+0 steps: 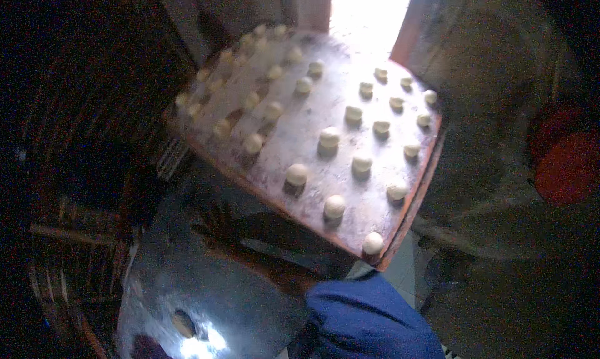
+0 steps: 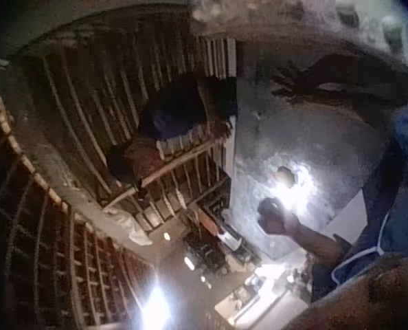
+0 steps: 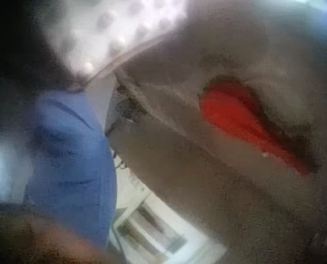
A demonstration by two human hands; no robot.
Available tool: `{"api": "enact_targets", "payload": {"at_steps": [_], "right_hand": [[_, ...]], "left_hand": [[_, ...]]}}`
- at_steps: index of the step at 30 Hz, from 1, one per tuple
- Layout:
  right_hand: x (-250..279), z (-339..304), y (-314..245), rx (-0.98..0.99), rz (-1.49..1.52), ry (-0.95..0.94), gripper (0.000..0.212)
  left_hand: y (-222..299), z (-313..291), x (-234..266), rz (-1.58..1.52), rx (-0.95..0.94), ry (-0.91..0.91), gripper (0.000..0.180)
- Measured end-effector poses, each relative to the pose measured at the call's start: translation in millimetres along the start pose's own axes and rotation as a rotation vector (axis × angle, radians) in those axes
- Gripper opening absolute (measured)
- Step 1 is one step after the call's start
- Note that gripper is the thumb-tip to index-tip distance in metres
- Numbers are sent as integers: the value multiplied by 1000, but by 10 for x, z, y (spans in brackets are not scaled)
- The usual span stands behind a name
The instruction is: The person tears small pieces from a large dough mass on a metal table, rolls them into balls, and places them on a wooden board. Another person assists by rolling dough and arranging the pieces on the board.
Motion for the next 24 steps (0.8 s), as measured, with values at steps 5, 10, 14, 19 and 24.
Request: {"api": "enact_targets", "payload": {"at_steps": [5,10,14,19,24], "right_hand": [[-395,-910,-1292,215,235,-240,61],[157,-2084,-987,-58,360,-691,72],[164,-2175,-529,-154,5,-463,80],[-208,-1218,-638,-178,-313,-114,83],[-335,-1783,-1561,5,-250,-322,74]], "left_hand": [[514,864,96,-1372,327,75,36],[2258,301,-1018,-1296,15,-171,29],[2237,-65,-860,-1253,26,-219,35],[1881,-549,-920,-1177,78,-350,37],[1535,-965,-854,-1183,88,-244,32]]}}
Point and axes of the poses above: each hand's wrist, its own z-axis towards the middle knuckle, its own x-axis out of the back of the hand, y = z × x, the point moved 5 cm from there along z, towards the middle knuckle, and after that the axes turned 3 degrees about x, right-handed, at the moved point
